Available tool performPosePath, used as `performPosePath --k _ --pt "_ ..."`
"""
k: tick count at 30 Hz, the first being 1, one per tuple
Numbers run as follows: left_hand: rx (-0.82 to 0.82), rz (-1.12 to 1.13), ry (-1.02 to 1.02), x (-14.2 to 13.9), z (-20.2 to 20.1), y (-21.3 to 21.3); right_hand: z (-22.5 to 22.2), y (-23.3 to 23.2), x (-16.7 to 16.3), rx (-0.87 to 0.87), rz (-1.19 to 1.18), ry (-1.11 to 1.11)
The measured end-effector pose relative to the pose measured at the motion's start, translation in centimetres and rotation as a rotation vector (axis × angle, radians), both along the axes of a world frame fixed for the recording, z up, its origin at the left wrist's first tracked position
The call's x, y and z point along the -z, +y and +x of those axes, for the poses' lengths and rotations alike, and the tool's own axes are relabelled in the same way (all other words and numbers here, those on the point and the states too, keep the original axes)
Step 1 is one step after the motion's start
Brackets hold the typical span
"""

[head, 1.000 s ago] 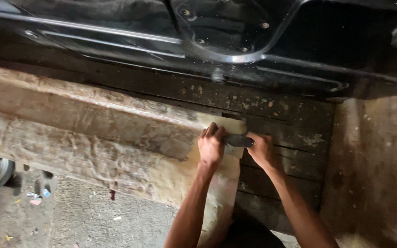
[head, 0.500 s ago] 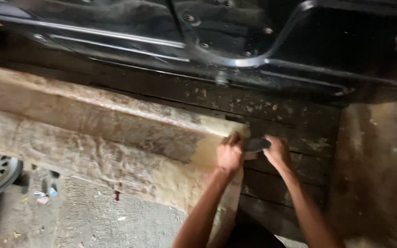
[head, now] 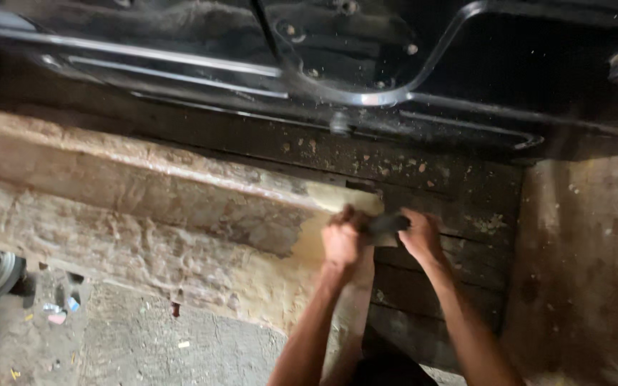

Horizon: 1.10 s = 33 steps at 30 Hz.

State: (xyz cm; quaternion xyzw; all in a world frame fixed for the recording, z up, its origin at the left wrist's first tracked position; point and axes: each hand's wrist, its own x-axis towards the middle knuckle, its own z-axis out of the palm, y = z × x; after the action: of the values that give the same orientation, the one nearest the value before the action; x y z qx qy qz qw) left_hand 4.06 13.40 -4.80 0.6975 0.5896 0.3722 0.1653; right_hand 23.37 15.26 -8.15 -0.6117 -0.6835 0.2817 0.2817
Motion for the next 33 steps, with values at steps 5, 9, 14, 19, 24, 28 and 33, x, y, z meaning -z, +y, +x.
performPosePath --k 5,9,14,19,24,28,33 --pt "-0.098 -0.090 -0.060 1.3 -2.2 0.2 -0.5 -0.2 1.3 0.018 -0.110 -0.052" --pt "-0.026 0.179 0.097 1.1 1.4 -0.1 1.3 0.1 1.9 -0.025 0.125 -0.019" --pt "-0.069 -0.029 -0.067 -0.7 0.6 -1.0 1.3 0.1 1.9 0.036 -0.029 -0.012" --pt "-0.214 0.048 -0.132 -0.7 -4.1 0.6 -3.0 -0.4 2.0 0.057 0.100 0.055" --pt "-0.229 -0.017 -0.020 -0.2 -2.0 0.6 -2.2 -0.9 1.7 0.122 -0.050 0.067" --pt "-0.130 0.000 -0.059 -0.4 0.5 -0.2 0.4 -1.0 1.7 0.135 -0.218 0.015" --pt "-0.129 -0.046 -0.102 -0.7 1.2 -0.8 0.9 -0.7 2.1 0.113 -0.073 0.033"
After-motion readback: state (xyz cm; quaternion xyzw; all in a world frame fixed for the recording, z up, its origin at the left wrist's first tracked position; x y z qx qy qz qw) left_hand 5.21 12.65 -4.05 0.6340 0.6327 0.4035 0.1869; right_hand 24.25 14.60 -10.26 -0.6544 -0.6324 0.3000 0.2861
